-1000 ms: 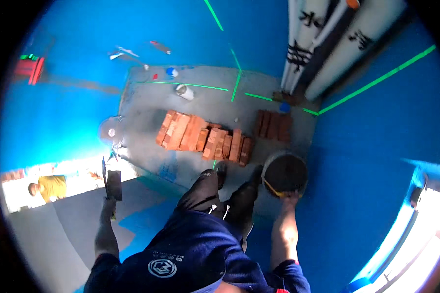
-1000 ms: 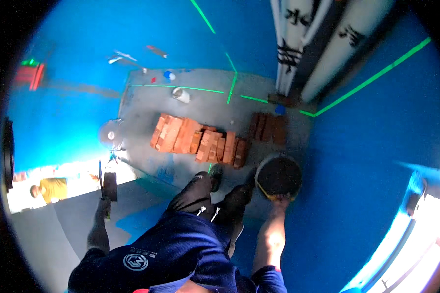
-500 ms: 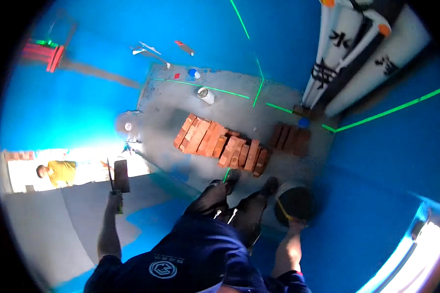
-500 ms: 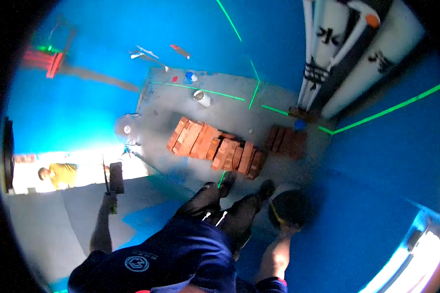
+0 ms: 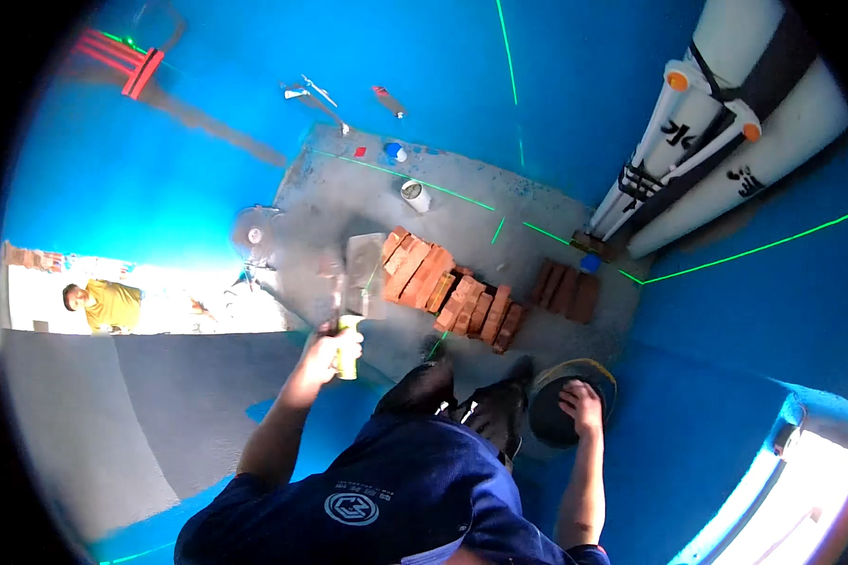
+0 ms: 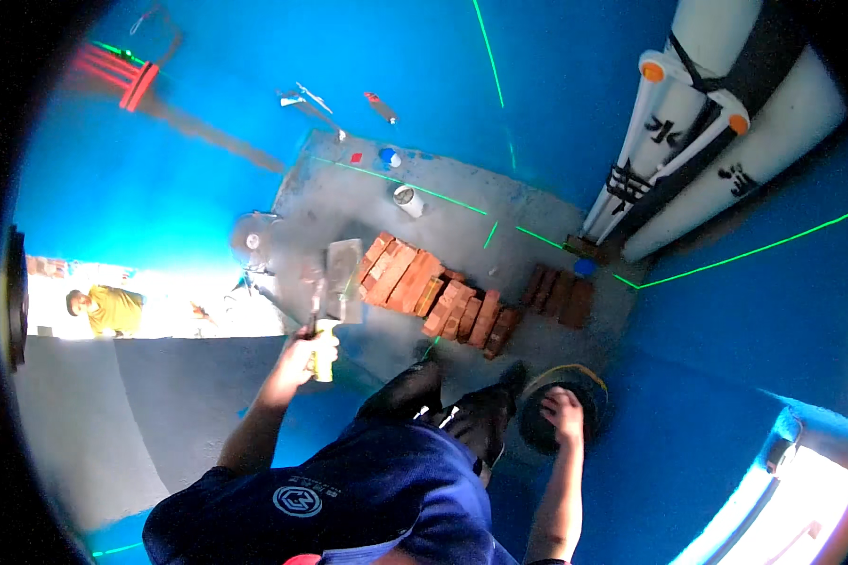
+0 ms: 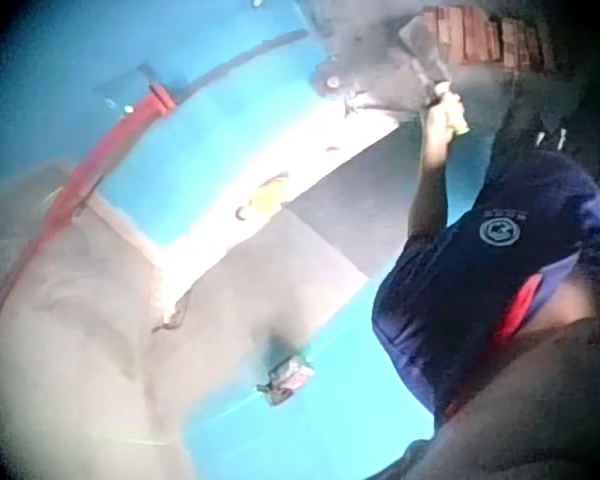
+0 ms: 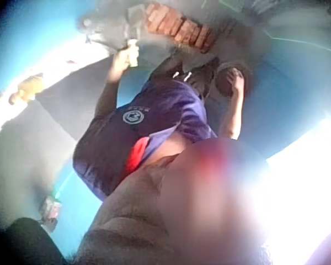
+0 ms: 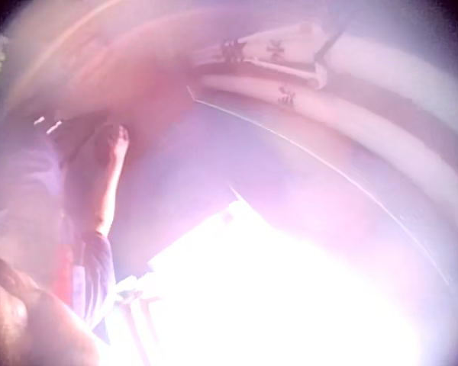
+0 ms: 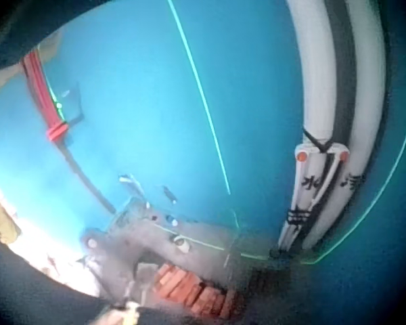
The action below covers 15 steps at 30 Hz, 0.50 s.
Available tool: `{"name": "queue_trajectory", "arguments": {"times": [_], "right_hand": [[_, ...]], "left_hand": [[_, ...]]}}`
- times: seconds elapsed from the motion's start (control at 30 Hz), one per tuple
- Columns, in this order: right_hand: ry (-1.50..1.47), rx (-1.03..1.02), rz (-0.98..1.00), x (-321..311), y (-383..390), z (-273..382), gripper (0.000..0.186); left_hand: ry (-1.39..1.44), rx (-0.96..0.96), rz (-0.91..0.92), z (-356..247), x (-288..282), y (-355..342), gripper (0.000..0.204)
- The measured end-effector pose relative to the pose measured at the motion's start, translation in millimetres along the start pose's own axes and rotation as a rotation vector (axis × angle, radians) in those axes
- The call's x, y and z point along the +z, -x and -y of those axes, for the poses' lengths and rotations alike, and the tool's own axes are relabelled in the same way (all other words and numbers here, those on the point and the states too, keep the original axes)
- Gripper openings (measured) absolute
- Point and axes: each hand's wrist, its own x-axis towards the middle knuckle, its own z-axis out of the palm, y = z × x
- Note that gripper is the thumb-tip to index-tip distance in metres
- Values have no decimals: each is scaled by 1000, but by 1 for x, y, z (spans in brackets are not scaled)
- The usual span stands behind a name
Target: The person lays bricks to build a short wall section, applying mortar to the bricks with a trowel and positioning them along a guide line.
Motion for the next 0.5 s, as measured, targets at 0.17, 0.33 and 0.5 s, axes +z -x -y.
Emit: {"name": "queue_trajectory", "arguments": {"times": [0.17,0.33,0.5], "right_hand": [[180,-22,653,185,93,58,35],[345,99,1015,339,126,38,40],[496,-24,1041,478,132,2,60]], "left_hand": [[-107,50,250,-1,24,6,29],[-191,156,278,-11,-32,2,34],[-310,435,248,-42,-140,-14,41]]}}
